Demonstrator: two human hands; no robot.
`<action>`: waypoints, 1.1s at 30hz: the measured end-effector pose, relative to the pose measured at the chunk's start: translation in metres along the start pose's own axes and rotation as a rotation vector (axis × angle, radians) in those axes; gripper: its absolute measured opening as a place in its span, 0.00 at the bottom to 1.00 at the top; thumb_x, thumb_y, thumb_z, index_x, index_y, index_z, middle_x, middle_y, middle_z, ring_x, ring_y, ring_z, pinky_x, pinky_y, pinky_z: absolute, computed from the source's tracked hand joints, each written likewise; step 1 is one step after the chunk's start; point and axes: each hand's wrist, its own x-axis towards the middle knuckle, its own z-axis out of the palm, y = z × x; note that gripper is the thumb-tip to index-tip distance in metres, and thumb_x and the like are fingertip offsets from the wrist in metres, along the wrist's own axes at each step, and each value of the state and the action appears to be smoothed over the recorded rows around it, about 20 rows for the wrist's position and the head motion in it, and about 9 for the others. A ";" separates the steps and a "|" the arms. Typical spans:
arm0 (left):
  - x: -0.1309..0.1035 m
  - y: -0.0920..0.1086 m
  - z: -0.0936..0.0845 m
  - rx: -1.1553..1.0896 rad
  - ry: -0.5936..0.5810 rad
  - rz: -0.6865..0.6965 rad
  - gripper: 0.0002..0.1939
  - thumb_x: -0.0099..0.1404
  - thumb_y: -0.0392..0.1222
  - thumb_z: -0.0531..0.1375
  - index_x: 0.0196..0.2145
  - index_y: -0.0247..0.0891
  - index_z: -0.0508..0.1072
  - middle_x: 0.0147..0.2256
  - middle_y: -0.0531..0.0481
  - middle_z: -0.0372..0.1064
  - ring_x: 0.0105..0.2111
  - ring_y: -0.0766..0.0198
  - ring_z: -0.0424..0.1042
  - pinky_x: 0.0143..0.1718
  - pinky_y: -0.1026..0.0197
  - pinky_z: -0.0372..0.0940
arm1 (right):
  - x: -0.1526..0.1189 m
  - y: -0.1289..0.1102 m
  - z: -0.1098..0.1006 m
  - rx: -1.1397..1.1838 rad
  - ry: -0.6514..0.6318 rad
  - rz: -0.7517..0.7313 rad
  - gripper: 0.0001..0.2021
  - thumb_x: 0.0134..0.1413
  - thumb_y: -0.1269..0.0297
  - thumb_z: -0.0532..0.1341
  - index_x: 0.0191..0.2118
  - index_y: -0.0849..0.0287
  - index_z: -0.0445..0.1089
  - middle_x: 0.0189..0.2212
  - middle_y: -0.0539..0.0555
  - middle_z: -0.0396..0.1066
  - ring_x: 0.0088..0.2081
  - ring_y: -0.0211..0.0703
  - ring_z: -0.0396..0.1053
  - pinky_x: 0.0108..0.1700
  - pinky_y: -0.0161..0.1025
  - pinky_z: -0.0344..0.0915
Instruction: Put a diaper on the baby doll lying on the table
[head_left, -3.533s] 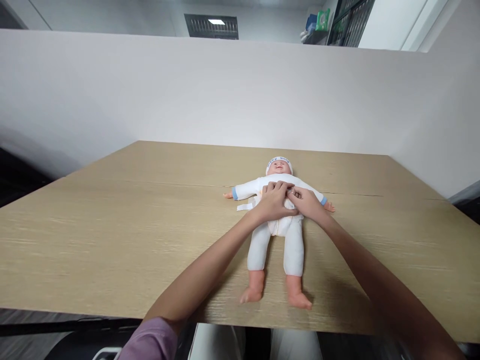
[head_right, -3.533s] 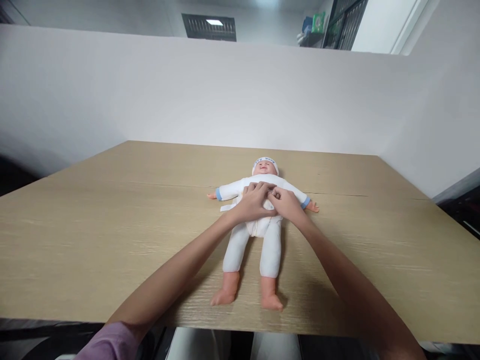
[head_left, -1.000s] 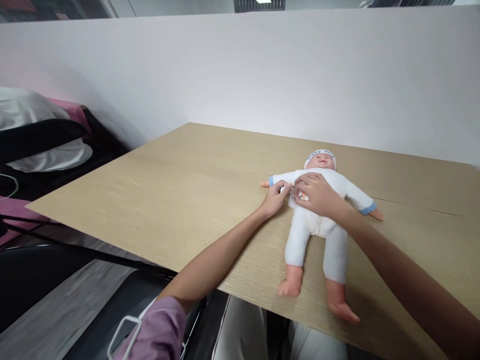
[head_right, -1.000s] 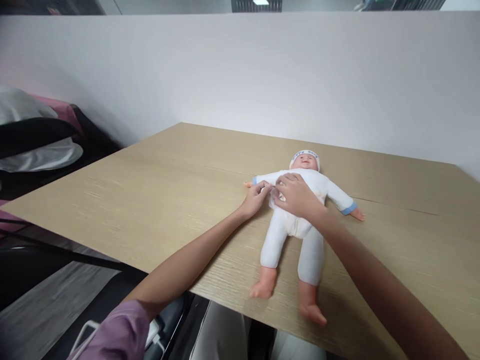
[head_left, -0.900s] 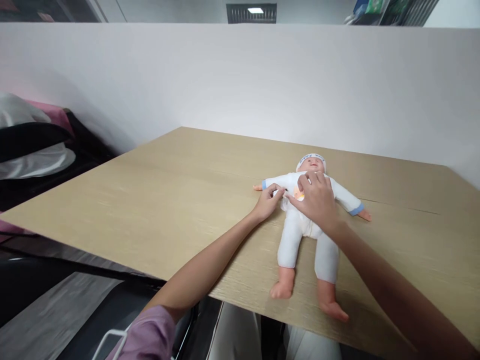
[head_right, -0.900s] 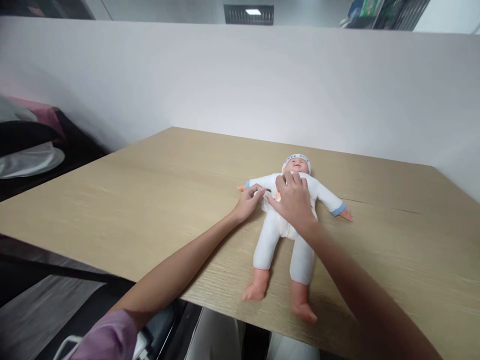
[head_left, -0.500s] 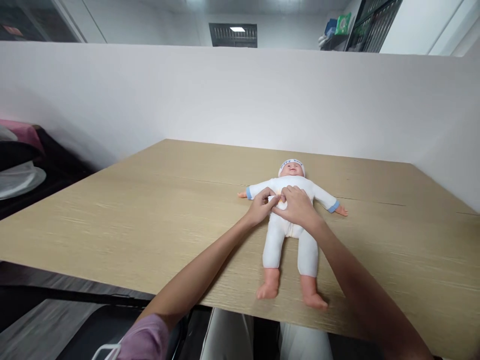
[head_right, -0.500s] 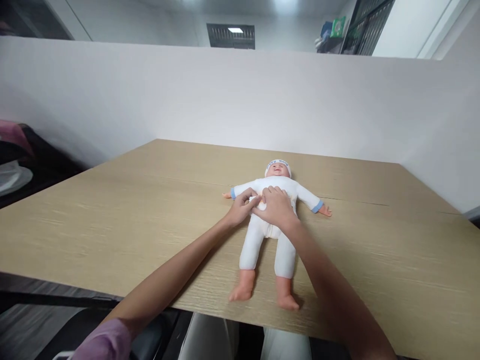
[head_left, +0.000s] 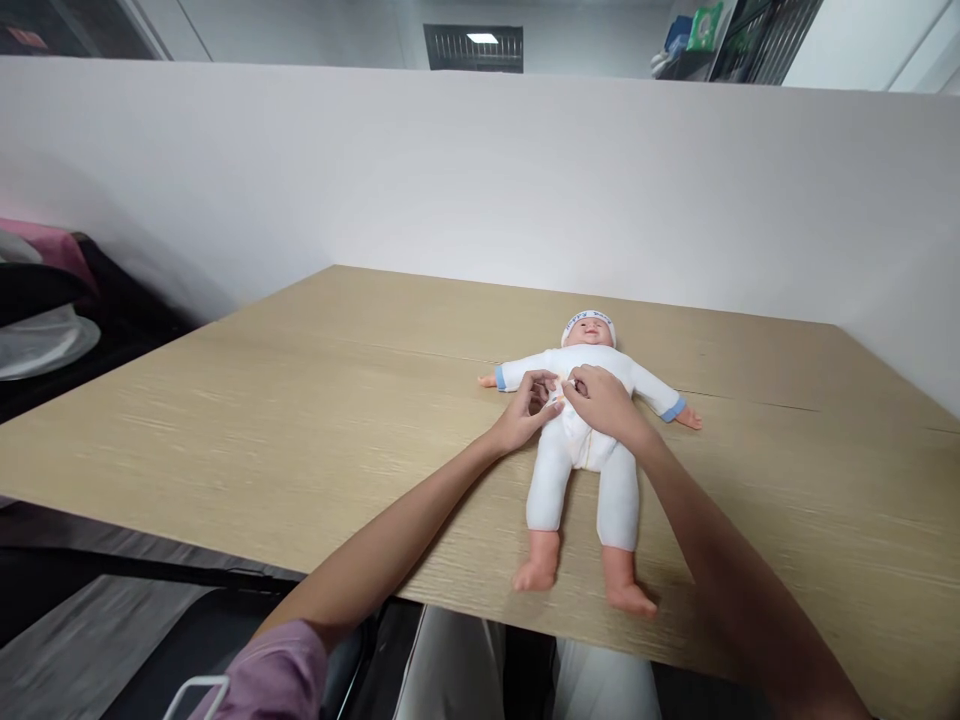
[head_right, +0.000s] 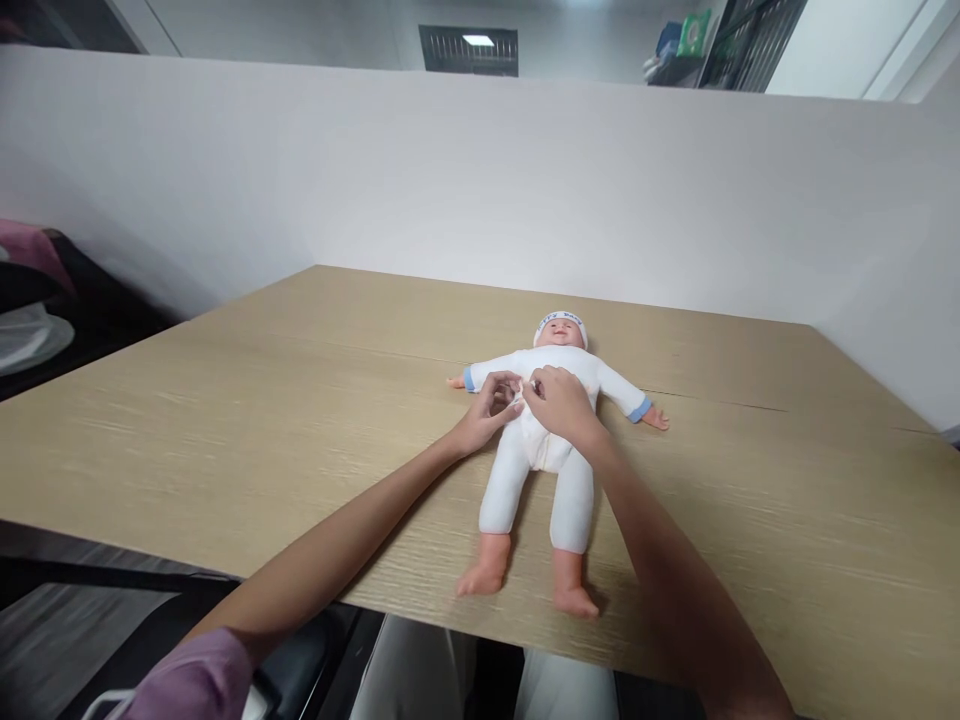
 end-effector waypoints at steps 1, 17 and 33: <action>-0.001 0.000 0.000 0.007 -0.009 -0.014 0.26 0.71 0.59 0.67 0.58 0.43 0.67 0.50 0.46 0.65 0.45 0.58 0.66 0.49 0.56 0.64 | 0.000 0.001 0.000 0.001 0.003 0.007 0.14 0.68 0.65 0.55 0.28 0.52 0.57 0.31 0.52 0.70 0.36 0.47 0.65 0.39 0.42 0.54; -0.009 0.020 0.000 0.428 0.036 0.228 0.28 0.80 0.59 0.53 0.68 0.42 0.69 0.63 0.36 0.66 0.63 0.47 0.65 0.67 0.44 0.57 | -0.038 0.000 -0.019 0.322 0.401 -0.038 0.10 0.62 0.70 0.57 0.48 0.55 0.69 0.50 0.60 0.73 0.55 0.52 0.72 0.60 0.50 0.71; -0.002 0.027 -0.006 0.664 -0.239 0.402 0.35 0.82 0.62 0.39 0.76 0.44 0.61 0.73 0.39 0.61 0.71 0.45 0.57 0.72 0.41 0.47 | -0.097 0.050 -0.002 0.225 0.136 -0.307 0.30 0.78 0.56 0.50 0.79 0.51 0.49 0.78 0.58 0.54 0.79 0.52 0.48 0.78 0.63 0.50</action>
